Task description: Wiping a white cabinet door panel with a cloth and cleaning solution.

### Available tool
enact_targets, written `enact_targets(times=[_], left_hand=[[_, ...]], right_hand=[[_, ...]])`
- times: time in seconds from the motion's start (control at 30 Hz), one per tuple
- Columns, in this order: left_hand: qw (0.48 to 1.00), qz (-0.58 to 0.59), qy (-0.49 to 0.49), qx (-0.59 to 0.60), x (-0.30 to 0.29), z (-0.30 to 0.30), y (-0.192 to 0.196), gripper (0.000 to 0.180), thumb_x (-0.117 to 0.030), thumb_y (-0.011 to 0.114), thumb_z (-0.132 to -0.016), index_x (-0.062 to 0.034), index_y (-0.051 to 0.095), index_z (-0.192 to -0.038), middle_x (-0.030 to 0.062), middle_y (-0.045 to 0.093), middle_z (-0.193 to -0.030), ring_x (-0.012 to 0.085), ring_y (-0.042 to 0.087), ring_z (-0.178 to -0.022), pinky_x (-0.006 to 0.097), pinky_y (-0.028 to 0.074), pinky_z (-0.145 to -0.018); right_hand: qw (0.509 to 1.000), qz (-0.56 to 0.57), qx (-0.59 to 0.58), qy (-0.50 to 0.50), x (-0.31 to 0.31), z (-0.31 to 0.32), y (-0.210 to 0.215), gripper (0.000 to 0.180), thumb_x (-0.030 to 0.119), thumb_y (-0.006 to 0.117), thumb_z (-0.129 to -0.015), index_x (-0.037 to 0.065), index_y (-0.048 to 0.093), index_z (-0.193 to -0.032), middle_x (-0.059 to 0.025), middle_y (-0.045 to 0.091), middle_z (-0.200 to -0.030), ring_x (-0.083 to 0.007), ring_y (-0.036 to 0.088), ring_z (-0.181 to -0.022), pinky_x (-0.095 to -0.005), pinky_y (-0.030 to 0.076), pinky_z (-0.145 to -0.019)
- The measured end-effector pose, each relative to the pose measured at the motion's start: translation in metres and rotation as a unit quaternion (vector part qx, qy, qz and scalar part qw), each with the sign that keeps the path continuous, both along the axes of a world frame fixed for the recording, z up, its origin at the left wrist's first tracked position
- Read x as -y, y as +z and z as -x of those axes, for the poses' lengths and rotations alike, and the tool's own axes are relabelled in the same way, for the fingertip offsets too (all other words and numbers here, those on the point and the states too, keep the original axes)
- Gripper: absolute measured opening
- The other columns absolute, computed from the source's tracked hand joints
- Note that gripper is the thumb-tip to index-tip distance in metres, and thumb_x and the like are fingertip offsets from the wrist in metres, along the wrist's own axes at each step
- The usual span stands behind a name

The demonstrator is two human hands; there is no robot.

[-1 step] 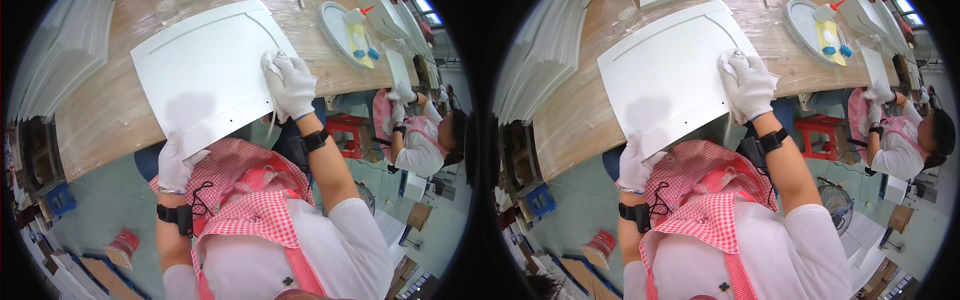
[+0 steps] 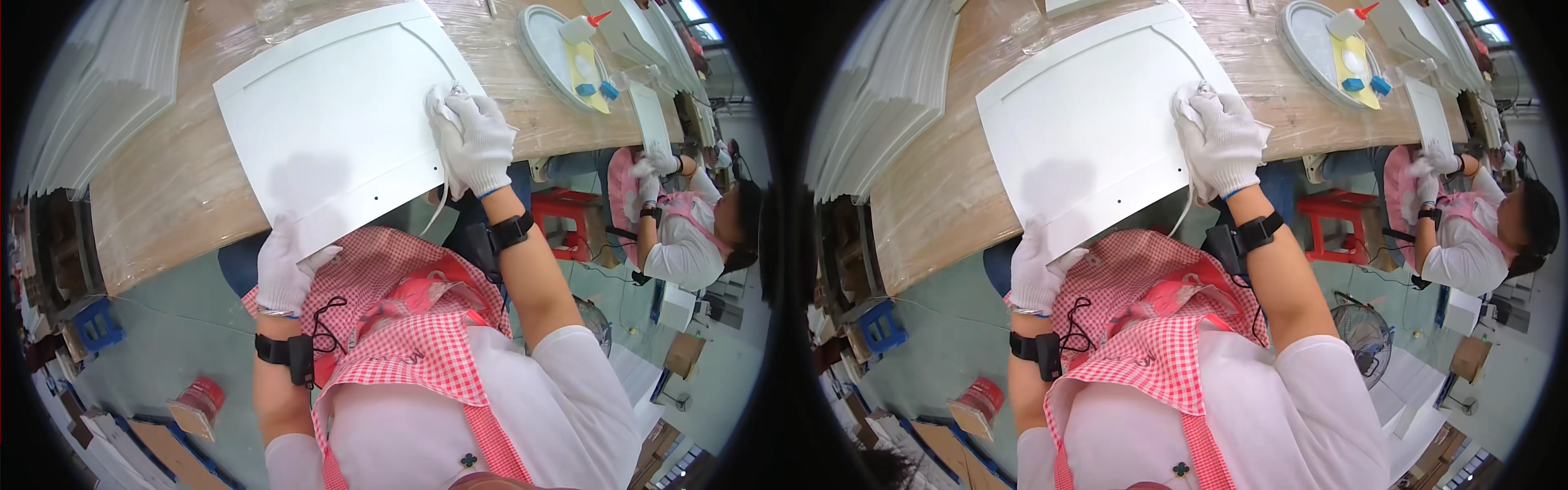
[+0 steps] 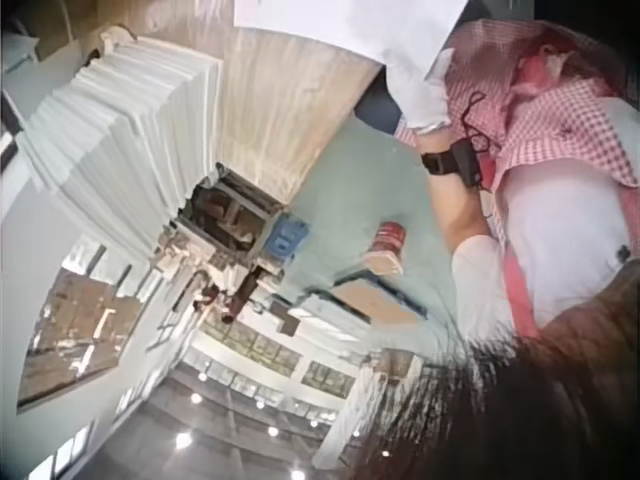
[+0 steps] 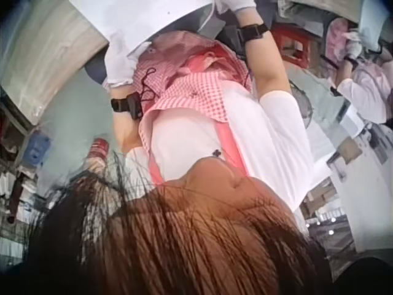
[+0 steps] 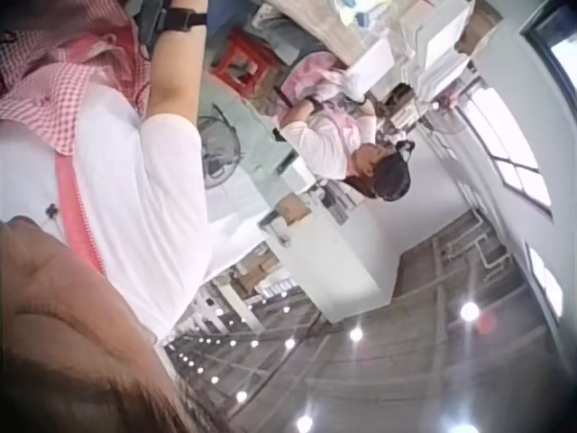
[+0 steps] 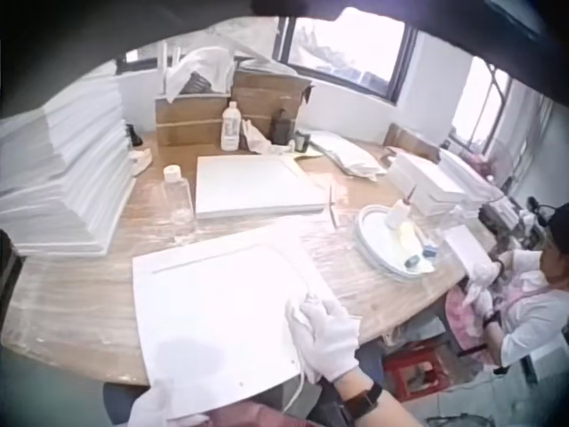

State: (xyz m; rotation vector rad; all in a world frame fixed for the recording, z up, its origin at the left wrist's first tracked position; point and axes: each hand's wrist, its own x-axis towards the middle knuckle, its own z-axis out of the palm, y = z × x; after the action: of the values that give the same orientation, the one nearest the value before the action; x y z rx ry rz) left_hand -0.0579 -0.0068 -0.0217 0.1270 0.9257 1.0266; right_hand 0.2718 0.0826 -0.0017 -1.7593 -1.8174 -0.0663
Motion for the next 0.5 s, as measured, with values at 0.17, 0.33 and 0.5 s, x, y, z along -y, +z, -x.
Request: enact_targets(times=[0.17,0.33,0.5], left_hand=[[0.999,-0.008,0.016,-0.027,0.000,-0.006,0.007,0.048,-0.037,0.051,-0.111,0.0038,0.052,-0.137,0.0209,0.069,-0.121,0.0333,0.075,-0.101,0.043,0.070,-0.069],[0.969,0.013,0.017,-0.247,0.009,0.003,0.013,0.035,-0.034,0.056,-0.109,-0.0027,0.059,-0.124,0.0093,0.068,-0.095,0.0157,0.065,-0.069,0.026,0.055,-0.051],[0.924,-0.078,-0.070,-0.366,0.021,-0.012,0.085,0.024,-0.023,0.061,-0.105,-0.0022,0.059,-0.117,0.0026,0.063,-0.083,0.0093,0.058,-0.059,0.022,0.050,-0.050]], right_hand=[[0.999,0.028,-0.032,-0.020,-0.001,0.000,0.009,0.033,0.031,0.077,-0.090,0.016,0.077,-0.119,-0.0168,0.070,-0.117,-0.0365,0.070,-0.106,-0.0419,0.056,-0.093],[0.973,0.047,-0.211,-0.078,-0.012,0.003,0.011,0.037,0.035,0.078,-0.090,0.012,0.077,-0.119,-0.0168,0.070,-0.116,-0.0331,0.068,-0.110,-0.0397,0.053,-0.098],[0.937,-0.046,-0.338,-0.079,-0.023,0.045,0.027,0.038,0.037,0.080,-0.091,0.009,0.078,-0.117,-0.0197,0.064,-0.126,-0.0352,0.065,-0.116,-0.0423,0.051,-0.103]])
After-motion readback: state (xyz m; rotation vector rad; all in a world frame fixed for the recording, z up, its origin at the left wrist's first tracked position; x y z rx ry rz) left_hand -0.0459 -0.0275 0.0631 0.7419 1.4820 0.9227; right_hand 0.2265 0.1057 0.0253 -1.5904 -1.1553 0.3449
